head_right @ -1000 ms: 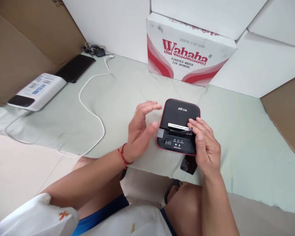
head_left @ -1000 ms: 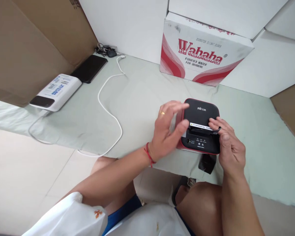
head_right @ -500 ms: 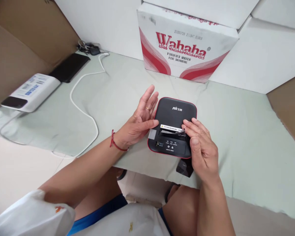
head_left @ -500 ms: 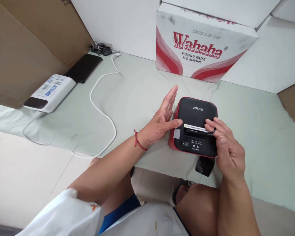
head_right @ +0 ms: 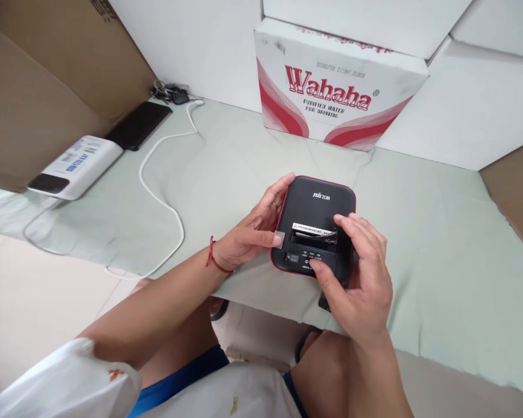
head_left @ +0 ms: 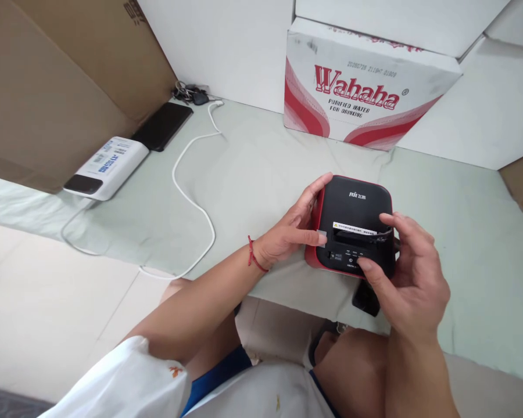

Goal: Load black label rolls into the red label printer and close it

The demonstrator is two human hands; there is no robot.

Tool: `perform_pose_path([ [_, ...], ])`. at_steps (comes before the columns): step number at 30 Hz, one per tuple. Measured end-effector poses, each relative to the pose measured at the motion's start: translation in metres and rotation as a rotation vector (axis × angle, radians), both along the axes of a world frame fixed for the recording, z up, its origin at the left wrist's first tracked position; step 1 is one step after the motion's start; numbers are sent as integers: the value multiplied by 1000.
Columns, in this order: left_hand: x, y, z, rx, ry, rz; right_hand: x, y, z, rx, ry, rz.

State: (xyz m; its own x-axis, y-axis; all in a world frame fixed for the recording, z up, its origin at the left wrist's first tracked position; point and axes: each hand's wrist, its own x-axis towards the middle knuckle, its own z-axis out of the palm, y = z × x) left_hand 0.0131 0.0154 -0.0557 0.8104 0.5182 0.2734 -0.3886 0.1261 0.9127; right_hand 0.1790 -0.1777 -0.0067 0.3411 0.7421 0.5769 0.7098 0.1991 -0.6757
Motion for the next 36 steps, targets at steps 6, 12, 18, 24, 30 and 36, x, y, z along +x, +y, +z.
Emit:
perform_pose_path([
  [6,-6,2,-8,-31,73,11,-8,-3,16,-7,-299,-27],
  [12,-7,1,-12,-62,103,8,-9,-7,25,-51,-356,-39],
  [18,-2,-2,-9,-132,47,8,2,-9,32,-58,-270,184],
  [24,-2,-12,-5,-132,43,56,21,16,52,-221,-139,12],
  [30,-1,-17,0,-208,49,72,29,86,74,-945,-664,41],
  [36,-5,-22,15,-386,37,104,22,113,80,-1188,-809,66],
])
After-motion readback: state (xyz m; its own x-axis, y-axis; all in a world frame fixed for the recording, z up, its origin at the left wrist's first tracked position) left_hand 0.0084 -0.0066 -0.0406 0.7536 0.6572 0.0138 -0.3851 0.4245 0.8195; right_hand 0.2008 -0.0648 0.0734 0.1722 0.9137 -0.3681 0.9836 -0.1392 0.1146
